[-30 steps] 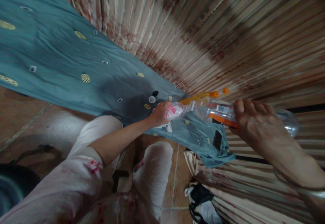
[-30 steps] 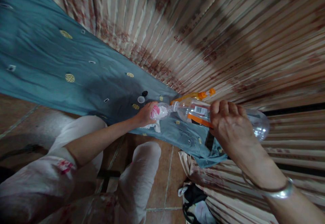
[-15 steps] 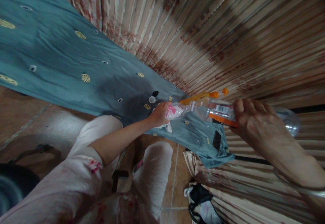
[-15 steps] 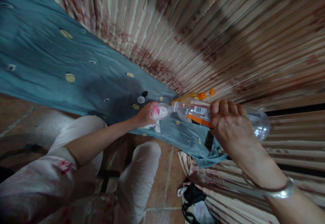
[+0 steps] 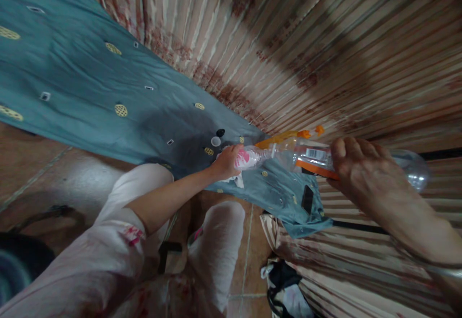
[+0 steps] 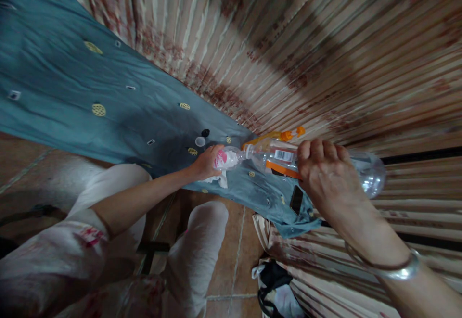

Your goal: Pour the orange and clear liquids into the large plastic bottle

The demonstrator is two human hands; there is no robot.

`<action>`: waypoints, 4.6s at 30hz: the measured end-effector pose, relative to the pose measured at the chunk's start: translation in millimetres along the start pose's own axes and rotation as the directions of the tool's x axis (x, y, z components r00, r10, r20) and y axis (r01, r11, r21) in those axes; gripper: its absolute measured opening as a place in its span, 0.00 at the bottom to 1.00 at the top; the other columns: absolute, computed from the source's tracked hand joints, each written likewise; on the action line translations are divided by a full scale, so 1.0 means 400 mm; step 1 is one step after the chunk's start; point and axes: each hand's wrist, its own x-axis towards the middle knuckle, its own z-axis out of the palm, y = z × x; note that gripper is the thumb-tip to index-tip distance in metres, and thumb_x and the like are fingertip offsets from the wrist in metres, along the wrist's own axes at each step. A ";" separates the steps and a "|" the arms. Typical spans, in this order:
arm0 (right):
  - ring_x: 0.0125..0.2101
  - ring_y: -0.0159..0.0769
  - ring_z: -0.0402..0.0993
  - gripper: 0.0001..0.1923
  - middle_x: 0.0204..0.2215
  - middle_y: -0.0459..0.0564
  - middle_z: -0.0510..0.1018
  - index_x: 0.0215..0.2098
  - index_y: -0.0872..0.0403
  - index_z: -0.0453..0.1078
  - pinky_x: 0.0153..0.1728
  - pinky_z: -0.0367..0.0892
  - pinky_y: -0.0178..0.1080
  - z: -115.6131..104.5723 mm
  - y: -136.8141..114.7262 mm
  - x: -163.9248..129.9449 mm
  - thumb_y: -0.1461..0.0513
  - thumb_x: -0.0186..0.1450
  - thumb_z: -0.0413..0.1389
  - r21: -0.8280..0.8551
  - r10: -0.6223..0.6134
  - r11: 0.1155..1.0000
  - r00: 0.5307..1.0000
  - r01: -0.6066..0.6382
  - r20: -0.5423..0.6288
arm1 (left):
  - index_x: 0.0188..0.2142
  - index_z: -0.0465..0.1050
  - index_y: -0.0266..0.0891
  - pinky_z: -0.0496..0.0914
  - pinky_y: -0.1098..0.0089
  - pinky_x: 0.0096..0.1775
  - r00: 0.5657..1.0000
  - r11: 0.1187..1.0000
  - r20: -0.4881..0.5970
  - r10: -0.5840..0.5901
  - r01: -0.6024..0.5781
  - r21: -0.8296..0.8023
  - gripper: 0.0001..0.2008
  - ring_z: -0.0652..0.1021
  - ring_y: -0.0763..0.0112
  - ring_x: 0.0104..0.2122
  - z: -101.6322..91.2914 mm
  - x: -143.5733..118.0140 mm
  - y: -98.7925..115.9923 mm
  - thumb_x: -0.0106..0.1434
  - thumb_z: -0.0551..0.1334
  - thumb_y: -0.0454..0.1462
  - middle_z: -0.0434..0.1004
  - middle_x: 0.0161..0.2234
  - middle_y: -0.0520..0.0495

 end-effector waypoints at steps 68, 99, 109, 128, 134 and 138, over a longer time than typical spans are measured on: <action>0.47 0.58 0.84 0.15 0.46 0.67 0.89 0.57 0.64 0.84 0.50 0.74 0.49 -0.038 0.001 0.032 0.72 0.82 0.55 -0.121 -0.018 0.993 0.998 0.011 -0.053 | 0.77 0.77 0.44 0.86 0.36 0.74 0.999 0.999 0.014 -0.043 0.043 -0.005 0.51 0.89 0.33 0.71 -0.003 0.001 0.013 0.54 0.84 0.32 0.88 0.73 0.33; 0.46 0.60 0.87 0.13 0.45 0.70 0.88 0.57 0.69 0.83 0.50 0.77 0.51 -0.039 -0.011 0.016 0.72 0.81 0.57 -0.046 0.005 0.999 1.000 -0.005 0.004 | 0.78 0.76 0.41 0.86 0.40 0.74 0.994 0.992 0.023 -0.110 0.109 0.060 0.51 0.89 0.33 0.71 -0.009 0.004 0.040 0.56 0.85 0.29 0.89 0.73 0.32; 0.45 0.59 0.88 0.12 0.44 0.69 0.88 0.55 0.68 0.82 0.48 0.77 0.49 -0.045 -0.017 0.004 0.72 0.83 0.56 -0.039 0.015 0.999 0.999 -0.013 0.045 | 0.71 0.82 0.46 0.88 0.43 0.71 0.998 0.998 0.007 -0.065 0.065 0.008 0.46 0.91 0.37 0.67 -0.012 0.003 0.014 0.54 0.86 0.30 0.93 0.66 0.39; 0.43 0.57 0.84 0.05 0.41 0.62 0.86 0.53 0.56 0.77 0.47 0.73 0.47 0.018 -0.028 -0.058 0.66 0.80 0.63 0.099 0.066 0.993 0.997 -0.061 -0.049 | 0.76 0.78 0.40 0.87 0.41 0.72 0.994 0.993 0.042 -0.102 0.099 0.066 0.49 0.90 0.33 0.70 -0.019 0.004 0.040 0.55 0.84 0.30 0.90 0.72 0.31; 0.42 0.62 0.86 0.12 0.42 0.61 0.88 0.55 0.47 0.71 0.43 0.74 0.50 0.127 -0.046 -0.125 0.53 0.81 0.66 0.421 0.087 0.904 0.996 -0.069 -0.023 | 0.76 0.78 0.41 0.84 0.38 0.77 0.998 0.998 0.040 -0.053 0.052 0.037 0.50 0.89 0.33 0.73 -0.027 0.005 0.032 0.55 0.84 0.32 0.89 0.74 0.31; 0.39 0.61 0.89 0.19 0.41 0.62 0.89 0.57 0.50 0.72 0.40 0.78 0.49 0.176 -0.105 -0.146 0.47 0.81 0.67 0.542 0.157 0.831 0.987 -0.126 -0.011 | 0.76 0.79 0.41 0.85 0.38 0.76 0.999 0.999 0.024 -0.048 0.047 0.027 0.48 0.90 0.33 0.72 -0.027 0.004 0.023 0.55 0.83 0.32 0.90 0.73 0.30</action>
